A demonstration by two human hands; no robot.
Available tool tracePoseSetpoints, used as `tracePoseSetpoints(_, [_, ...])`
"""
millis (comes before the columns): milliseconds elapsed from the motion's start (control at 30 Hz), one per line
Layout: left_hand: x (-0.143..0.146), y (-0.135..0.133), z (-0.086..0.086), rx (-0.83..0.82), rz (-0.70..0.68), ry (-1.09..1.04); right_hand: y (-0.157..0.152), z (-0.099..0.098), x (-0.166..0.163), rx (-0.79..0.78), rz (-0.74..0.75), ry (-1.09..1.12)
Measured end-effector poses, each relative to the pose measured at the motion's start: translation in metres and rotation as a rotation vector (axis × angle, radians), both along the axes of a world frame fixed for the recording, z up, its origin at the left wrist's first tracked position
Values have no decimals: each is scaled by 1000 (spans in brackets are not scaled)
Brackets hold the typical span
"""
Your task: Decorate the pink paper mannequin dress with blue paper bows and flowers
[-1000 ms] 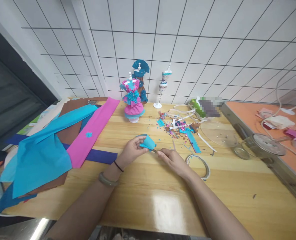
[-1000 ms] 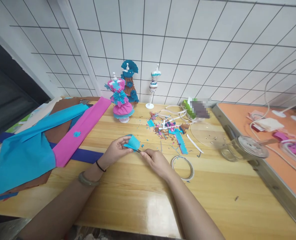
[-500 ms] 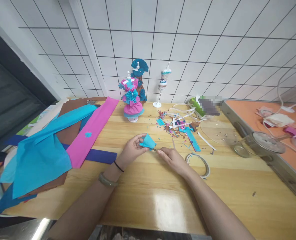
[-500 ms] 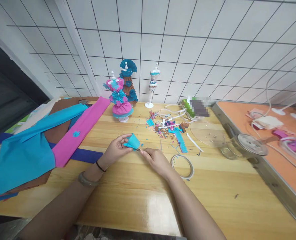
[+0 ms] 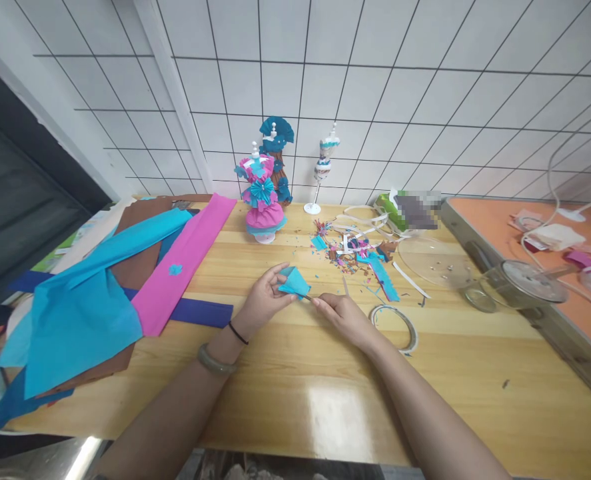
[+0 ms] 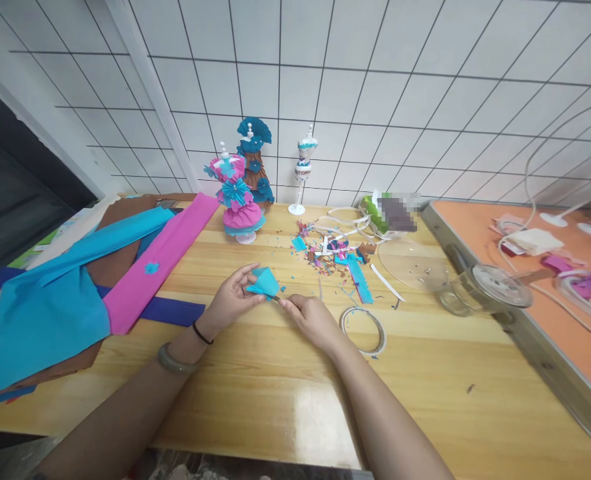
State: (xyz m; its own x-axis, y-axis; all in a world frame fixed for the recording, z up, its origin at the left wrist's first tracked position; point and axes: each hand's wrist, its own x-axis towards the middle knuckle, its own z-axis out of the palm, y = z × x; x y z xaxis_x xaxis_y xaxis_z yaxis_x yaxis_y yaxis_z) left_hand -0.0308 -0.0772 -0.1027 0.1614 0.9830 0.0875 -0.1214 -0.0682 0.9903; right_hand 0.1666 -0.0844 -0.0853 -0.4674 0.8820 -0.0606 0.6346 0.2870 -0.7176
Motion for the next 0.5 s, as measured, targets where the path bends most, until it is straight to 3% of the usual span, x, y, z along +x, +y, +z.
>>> tracePoseSetpoints(500, [1,0,2,10,-13,-17,0,-3,-1,-7,-9,16])
